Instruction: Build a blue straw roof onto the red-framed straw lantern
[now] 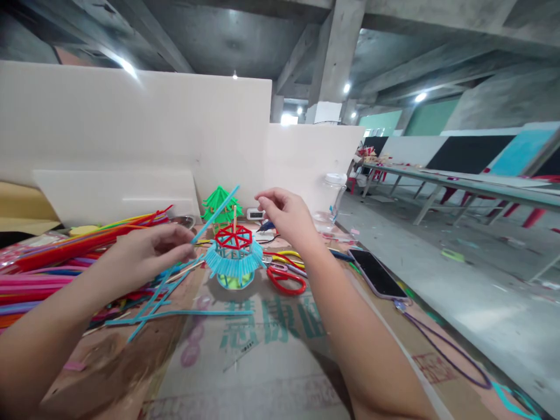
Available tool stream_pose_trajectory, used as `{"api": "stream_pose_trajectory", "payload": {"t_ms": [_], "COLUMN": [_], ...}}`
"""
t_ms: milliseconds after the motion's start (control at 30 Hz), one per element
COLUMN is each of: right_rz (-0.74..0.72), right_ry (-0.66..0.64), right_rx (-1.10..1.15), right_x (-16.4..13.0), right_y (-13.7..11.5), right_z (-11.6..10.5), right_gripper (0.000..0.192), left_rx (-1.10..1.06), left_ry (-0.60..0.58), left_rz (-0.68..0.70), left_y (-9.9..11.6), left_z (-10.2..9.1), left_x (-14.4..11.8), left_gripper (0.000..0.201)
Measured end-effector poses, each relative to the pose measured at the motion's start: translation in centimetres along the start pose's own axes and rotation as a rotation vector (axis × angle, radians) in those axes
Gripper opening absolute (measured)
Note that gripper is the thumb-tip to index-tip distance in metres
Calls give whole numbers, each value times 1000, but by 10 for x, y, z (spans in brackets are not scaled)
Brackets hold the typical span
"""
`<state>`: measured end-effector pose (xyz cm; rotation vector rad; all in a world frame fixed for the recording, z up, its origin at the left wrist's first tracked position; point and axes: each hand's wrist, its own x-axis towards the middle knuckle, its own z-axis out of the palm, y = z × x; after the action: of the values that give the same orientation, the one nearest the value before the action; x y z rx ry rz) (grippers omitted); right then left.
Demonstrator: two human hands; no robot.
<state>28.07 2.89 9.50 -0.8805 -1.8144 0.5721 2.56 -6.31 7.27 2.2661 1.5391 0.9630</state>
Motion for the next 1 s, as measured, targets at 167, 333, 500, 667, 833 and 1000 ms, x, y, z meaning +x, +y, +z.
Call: {"api": "stream_pose_trajectory", "payload": {"t_ms": [167, 333, 500, 667, 833, 1000], "right_rz": [-87, -215, -483, -510, -383, -133], "right_ry": [-18, 79, 217, 155, 224, 65], "right_rx": [211, 98, -234, -294, -48, 114], "right_x": [-8, -15, -18, -17, -13, -11], "right_y": [-15, -23, -23, -22, -16, -17], "right_z": [6, 7, 3, 4, 2, 7], "right_gripper": [29, 52, 37, 16, 42, 27], "left_rx": [-168, -225, -259, -356, -461, -510], "left_ry": [4, -45, 32, 14, 6, -48], "left_rz": [-26, 3, 14, 15, -85, -116], "left_y": [28, 33, 40, 45, 25, 8], "left_z": [10, 21, 16, 22, 26, 25], "left_x": [17, 32, 43, 40, 36, 35], "left_gripper": [30, 29, 26, 24, 31, 31]}}
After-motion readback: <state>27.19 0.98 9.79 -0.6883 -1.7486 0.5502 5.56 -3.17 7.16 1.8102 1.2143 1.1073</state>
